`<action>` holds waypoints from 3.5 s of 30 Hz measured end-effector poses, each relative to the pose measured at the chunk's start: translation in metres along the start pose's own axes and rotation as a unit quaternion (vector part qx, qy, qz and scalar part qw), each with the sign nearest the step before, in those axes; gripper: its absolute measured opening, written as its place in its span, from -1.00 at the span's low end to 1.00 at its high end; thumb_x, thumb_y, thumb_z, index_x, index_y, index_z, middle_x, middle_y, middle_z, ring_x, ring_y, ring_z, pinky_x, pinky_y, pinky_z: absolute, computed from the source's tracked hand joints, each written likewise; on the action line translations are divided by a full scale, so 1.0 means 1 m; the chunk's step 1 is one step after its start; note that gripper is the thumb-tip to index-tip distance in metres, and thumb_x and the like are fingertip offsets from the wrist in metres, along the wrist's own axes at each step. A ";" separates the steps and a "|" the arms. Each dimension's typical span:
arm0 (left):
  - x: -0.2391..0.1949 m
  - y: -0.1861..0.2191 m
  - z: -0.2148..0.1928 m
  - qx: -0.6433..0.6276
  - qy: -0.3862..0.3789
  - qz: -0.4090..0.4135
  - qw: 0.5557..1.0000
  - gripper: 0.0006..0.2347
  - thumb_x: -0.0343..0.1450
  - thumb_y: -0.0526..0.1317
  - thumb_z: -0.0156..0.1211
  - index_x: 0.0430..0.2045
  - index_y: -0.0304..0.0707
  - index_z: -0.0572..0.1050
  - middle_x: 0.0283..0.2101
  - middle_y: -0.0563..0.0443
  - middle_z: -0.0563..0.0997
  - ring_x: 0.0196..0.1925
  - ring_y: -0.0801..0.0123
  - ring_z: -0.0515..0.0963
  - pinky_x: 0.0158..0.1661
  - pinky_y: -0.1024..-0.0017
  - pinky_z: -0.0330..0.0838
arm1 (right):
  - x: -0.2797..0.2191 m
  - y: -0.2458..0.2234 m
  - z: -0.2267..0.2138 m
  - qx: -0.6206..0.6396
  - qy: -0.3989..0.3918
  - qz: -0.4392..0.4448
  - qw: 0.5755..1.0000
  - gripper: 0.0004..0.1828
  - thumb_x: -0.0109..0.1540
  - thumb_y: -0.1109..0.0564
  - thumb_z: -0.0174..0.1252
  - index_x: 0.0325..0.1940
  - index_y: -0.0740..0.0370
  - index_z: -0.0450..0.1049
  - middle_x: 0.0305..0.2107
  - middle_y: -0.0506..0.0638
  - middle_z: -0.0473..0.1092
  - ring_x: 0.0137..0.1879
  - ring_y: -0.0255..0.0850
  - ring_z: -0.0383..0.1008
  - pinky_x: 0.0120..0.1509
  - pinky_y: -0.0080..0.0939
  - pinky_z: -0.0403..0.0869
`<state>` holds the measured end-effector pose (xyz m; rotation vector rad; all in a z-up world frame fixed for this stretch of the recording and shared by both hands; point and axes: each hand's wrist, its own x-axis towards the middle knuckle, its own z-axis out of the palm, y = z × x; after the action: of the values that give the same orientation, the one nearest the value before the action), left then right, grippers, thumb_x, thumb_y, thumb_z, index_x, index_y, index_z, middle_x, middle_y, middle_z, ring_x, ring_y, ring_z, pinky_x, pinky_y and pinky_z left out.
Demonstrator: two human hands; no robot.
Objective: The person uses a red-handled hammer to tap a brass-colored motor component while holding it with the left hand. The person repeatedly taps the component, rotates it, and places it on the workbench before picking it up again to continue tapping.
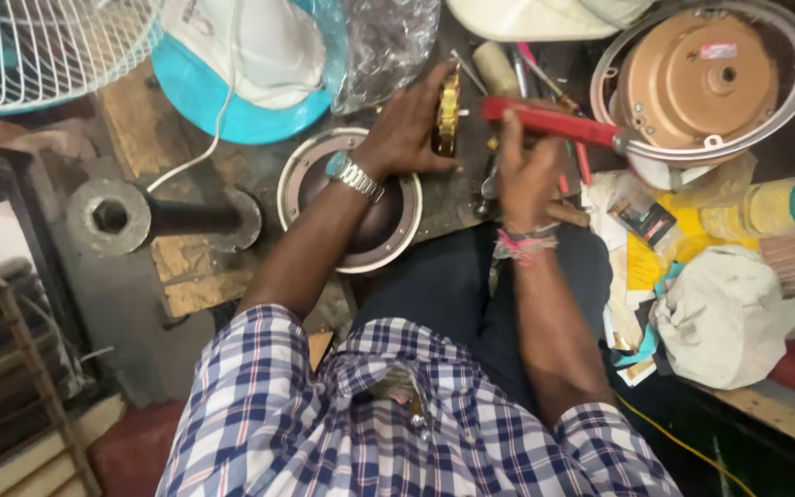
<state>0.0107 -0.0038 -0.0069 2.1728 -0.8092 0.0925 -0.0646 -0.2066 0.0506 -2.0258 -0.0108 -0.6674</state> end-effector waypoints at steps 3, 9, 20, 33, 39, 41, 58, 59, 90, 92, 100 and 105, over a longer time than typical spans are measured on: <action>-0.015 0.001 0.010 -0.018 -0.014 -0.025 0.999 0.20 0.09 0.11 0.75 0.48 -0.12 -0.17 0.29 -0.34 0.42 0.30 -0.25 0.44 0.27 -0.07 0.29 | -0.011 0.006 -0.018 -0.072 0.014 -0.012 0.997 -0.75 0.38 0.20 0.30 0.05 0.42 0.47 -0.08 0.21 0.50 -0.02 -0.05 0.59 0.08 -0.14 0.55; -0.004 0.001 0.004 0.008 0.011 0.007 1.000 0.20 0.05 0.09 0.76 0.45 -0.16 -0.14 0.30 -0.36 0.38 0.25 -0.24 0.45 0.20 -0.09 0.27 | -0.006 -0.006 -0.028 0.096 0.002 0.051 0.994 -0.74 0.37 0.28 0.23 0.10 0.39 0.36 -0.07 0.15 0.51 0.02 -0.15 0.61 0.09 -0.16 0.65; -0.003 0.001 0.007 0.003 0.020 0.017 1.000 0.21 0.07 0.13 0.75 0.45 -0.16 -0.17 0.28 -0.35 0.40 0.25 -0.22 0.46 0.19 -0.09 0.28 | 0.002 -0.020 0.000 -0.036 -0.114 0.047 0.992 -0.78 0.40 0.30 0.29 0.10 0.31 0.44 -0.11 0.16 0.56 -0.03 -0.14 0.65 0.04 -0.18 0.62; -0.007 0.005 0.003 -0.024 0.014 -0.022 0.999 0.19 0.03 0.03 0.77 0.44 -0.08 -0.14 0.20 -0.36 0.49 0.18 -0.30 0.51 0.21 -0.07 0.34 | -0.014 0.003 -0.005 0.043 -0.034 0.099 0.994 -0.76 0.45 0.15 0.24 0.11 0.35 0.44 -0.11 0.16 0.56 -0.11 -0.16 0.64 -0.06 -0.23 0.60; 0.001 -0.001 -0.007 -0.120 0.021 -0.064 0.990 0.13 0.09 -0.04 0.73 0.46 -0.06 -0.13 0.12 -0.26 0.59 0.15 -0.12 0.61 0.20 0.07 0.48 | -0.028 0.043 -0.004 0.370 0.080 0.317 0.870 -0.68 0.33 0.20 0.17 0.11 0.35 0.30 -0.02 0.20 0.45 -0.04 0.12 0.62 -0.01 0.03 0.66; -0.002 -0.003 -0.006 -0.140 0.045 -0.057 0.987 0.11 0.12 -0.06 0.74 0.47 -0.06 -0.10 0.17 -0.28 0.56 0.18 -0.09 0.61 0.23 0.10 0.48 | -0.032 0.056 0.000 0.483 0.088 0.396 0.776 -0.73 0.35 0.19 0.13 0.06 0.40 0.32 -0.05 0.26 0.43 -0.01 0.25 0.63 0.04 0.12 0.68; -0.002 -0.009 -0.006 -0.447 0.036 -0.244 0.860 -0.19 0.35 0.21 0.14 0.48 -0.17 0.03 0.33 -0.37 0.39 0.31 -0.11 0.42 0.25 0.15 0.33 | 0.007 0.030 -0.003 0.088 -0.126 0.081 0.985 -0.72 0.33 0.23 0.32 0.12 0.33 0.58 -0.17 0.05 0.52 -0.09 -0.24 0.52 0.01 -0.28 0.48; -0.003 -0.010 -0.006 -0.460 0.031 -0.226 0.858 -0.21 0.38 0.20 0.16 0.46 -0.19 0.06 0.34 -0.38 0.39 0.34 -0.11 0.42 0.28 0.14 0.32 | 0.009 0.028 0.000 0.055 -0.143 0.058 0.986 -0.70 0.30 0.23 0.35 0.12 0.31 0.59 -0.22 0.03 0.49 -0.15 -0.25 0.50 -0.04 -0.29 0.46; 0.007 0.008 -0.007 -0.233 -0.036 -0.153 0.960 -0.44 0.46 0.09 0.25 0.28 -0.24 0.34 0.14 -0.24 0.61 0.20 0.07 0.61 0.20 0.22 0.44 | 0.008 0.026 0.009 -0.020 -0.257 0.021 0.966 -0.78 0.21 0.17 0.30 -0.08 0.24 0.59 -0.28 0.11 0.50 -0.24 -0.04 0.56 -0.15 -0.10 0.50; 0.007 0.008 -0.007 -0.199 -0.031 -0.147 0.968 -0.43 0.44 0.05 0.28 0.29 -0.23 0.31 0.12 -0.25 0.62 0.17 0.06 0.63 0.18 0.21 0.46 | 0.008 0.026 0.010 -0.025 -0.234 0.027 0.971 -0.77 0.23 0.15 0.29 -0.05 0.23 0.59 -0.27 0.13 0.50 -0.20 0.01 0.55 -0.13 -0.07 0.49; 0.008 0.007 -0.008 -0.201 -0.036 -0.144 0.968 -0.37 0.32 -0.08 0.35 0.26 -0.31 0.24 0.06 -0.28 0.63 0.09 0.04 0.66 0.10 0.24 0.51 | 0.007 0.041 0.010 -0.021 -0.215 -0.060 0.974 -0.77 0.24 0.16 0.26 -0.02 0.23 0.56 -0.19 0.14 0.52 -0.04 0.08 0.54 0.06 0.00 0.48; 0.018 -0.001 -0.003 -0.204 -0.010 -0.160 0.966 -0.54 0.52 0.05 0.10 0.15 -0.36 0.44 0.06 -0.31 0.63 0.13 0.03 0.62 0.15 0.22 0.44 | 0.005 0.049 0.011 -0.043 -0.235 -0.075 0.968 -0.76 0.25 0.16 0.28 -0.01 0.24 0.56 -0.19 0.17 0.52 -0.03 0.12 0.53 0.08 0.04 0.47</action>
<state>0.0258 -0.0104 0.0003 1.8817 -0.4306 -0.2396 -0.0418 -0.2252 0.0090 -2.2400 -0.4242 -0.2689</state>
